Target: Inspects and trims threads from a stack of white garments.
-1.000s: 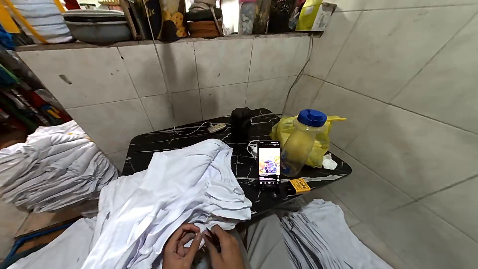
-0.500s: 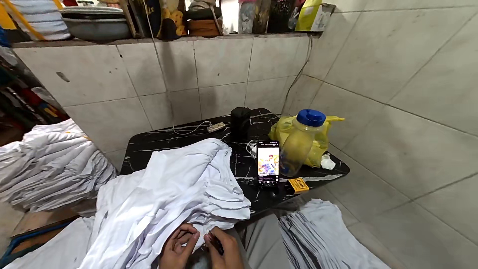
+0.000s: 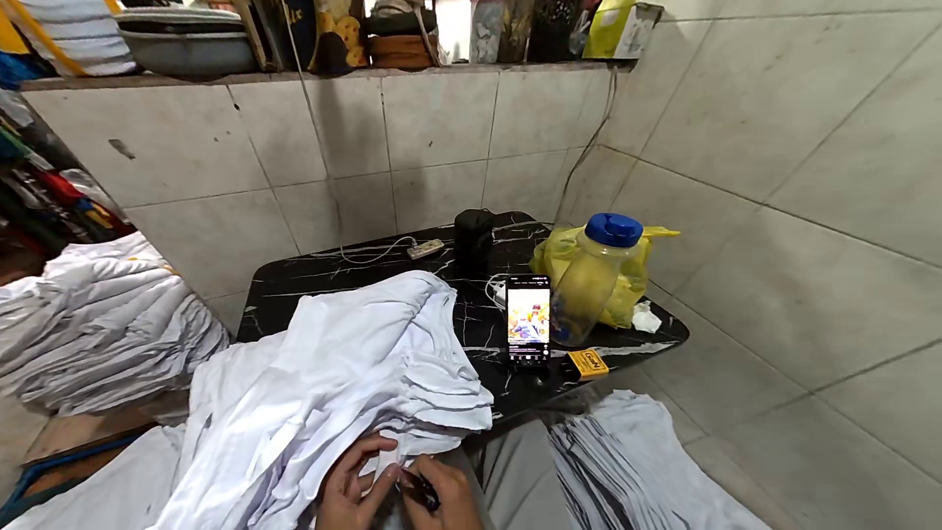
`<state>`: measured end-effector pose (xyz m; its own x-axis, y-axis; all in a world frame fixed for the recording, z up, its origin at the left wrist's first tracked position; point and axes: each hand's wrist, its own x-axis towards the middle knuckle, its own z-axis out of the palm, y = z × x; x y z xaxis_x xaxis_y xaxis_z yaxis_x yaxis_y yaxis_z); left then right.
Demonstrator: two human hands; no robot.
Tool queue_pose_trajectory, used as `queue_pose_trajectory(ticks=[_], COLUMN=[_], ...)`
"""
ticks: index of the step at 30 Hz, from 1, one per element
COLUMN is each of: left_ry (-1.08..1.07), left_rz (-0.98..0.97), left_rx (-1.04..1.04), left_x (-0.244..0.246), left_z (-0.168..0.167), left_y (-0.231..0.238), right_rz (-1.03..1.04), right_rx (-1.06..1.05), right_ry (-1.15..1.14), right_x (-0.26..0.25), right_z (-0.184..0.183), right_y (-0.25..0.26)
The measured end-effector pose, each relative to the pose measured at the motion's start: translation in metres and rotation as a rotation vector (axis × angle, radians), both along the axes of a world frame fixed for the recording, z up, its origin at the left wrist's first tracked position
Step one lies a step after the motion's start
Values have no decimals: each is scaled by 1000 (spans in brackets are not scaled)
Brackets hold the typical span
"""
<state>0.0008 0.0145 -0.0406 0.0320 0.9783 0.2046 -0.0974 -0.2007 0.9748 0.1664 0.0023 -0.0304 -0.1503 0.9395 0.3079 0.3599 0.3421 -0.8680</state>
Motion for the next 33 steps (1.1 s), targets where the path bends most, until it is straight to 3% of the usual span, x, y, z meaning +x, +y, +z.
queue_pose_trajectory(ticks=[7,12,17,21,27,33], left_ry=[189,398,604,515,202,117], left_rz=[-17,-18,93,109,131,136], left_rx=[77,251,393,350,-86,-123], left_x=[-3,-8,-9,-10,-2,-3], left_z=[-4,-8,-7,-10,12,12], left_y=[-3,-2,-4,-3,-8,-8], right_rz=[15,26,65,127,110,149], right_rx=[-7,-26,-39,-20,-23,49], right_ry=[-39,-63,-84,-113,-287,-352], right_x=[0,6,10,13,22,19], right_z=[5,4,2,1,9,4], right_y=[-3,-4,-6,-2,7,13])
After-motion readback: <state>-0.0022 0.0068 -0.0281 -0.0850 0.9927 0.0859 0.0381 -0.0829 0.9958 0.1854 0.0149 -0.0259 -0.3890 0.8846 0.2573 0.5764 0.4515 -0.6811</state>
